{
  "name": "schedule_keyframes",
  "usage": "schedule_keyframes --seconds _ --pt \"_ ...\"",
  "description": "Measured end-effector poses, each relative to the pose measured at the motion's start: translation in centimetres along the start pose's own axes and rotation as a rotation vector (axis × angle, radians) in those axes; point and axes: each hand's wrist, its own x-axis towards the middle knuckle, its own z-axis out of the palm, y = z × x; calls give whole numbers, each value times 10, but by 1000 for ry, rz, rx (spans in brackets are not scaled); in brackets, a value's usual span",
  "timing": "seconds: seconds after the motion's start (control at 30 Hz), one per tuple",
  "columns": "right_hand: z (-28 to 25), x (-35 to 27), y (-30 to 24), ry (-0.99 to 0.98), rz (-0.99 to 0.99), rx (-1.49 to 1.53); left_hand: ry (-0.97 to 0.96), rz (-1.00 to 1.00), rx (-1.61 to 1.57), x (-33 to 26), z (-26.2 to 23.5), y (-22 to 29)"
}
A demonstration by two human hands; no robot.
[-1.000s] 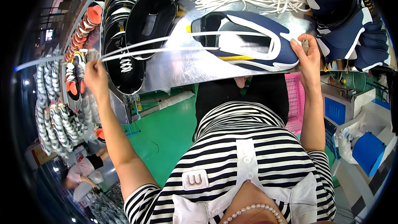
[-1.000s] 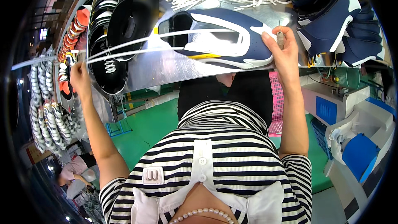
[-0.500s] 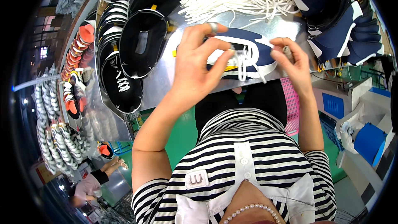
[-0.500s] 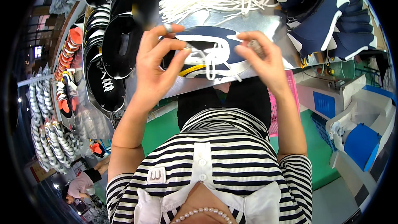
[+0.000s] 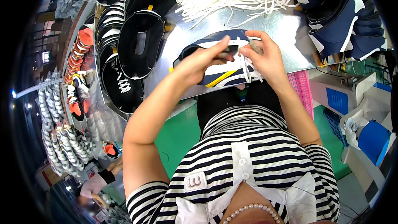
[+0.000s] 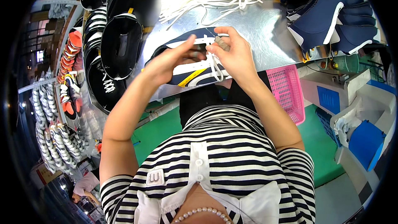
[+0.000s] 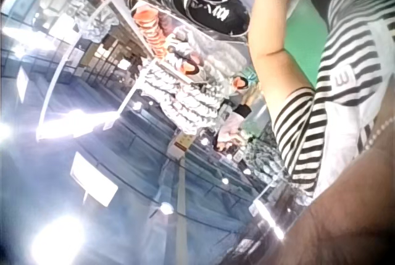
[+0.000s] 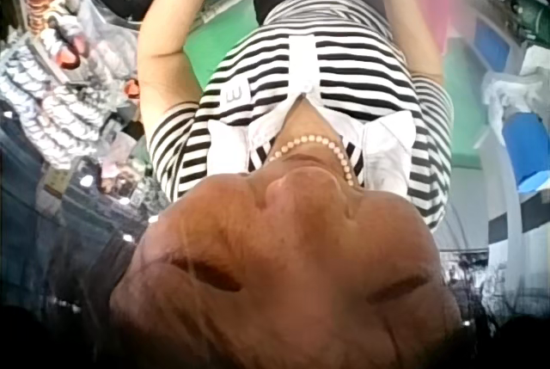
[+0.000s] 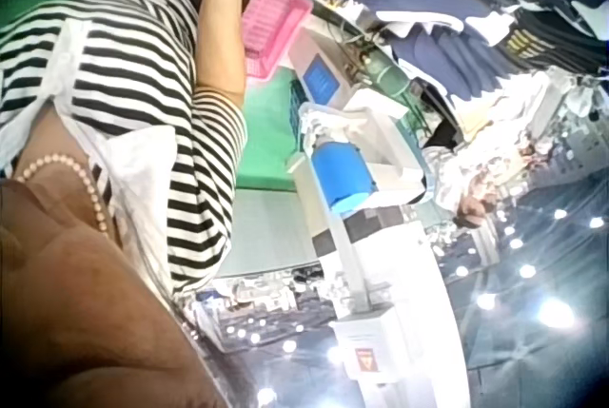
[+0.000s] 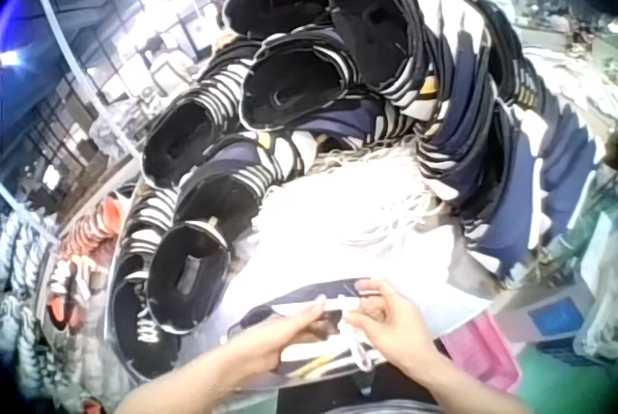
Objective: The person laces a blue and white sneaker by threading white shoelaces through the eyelets. They pull the laces tight and arrange them neatly before moving to the next shoe in the stack.
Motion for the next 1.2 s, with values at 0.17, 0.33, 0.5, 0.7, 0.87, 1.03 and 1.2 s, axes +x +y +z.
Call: schedule_keyframes --seconds 0.17,0.33,0.5,0.7,0.87,1.03,1.2 --pt "0 -3 -11 -16 21 -230 229 277 48 -9 35 -10" --pt "-5 -13 -21 -96 -121 -266 353 460 152 -10 46 -27" --pt "-21 -27 -23 -163 -201 -182 369 500 153 -15 45 -29" --pt "-26 -21 -24 -183 -284 -387 404 435 120 -20 50 -29" --pt "-24 -15 -33 -245 -222 -387 319 515 170 -19 47 -33" --pt "-13 -8 -24 -259 -275 -629 184 525 302 -16 47 -37" --pt "-38 1 -64 -403 -48 -784 103 334 223 -15 25 -29"
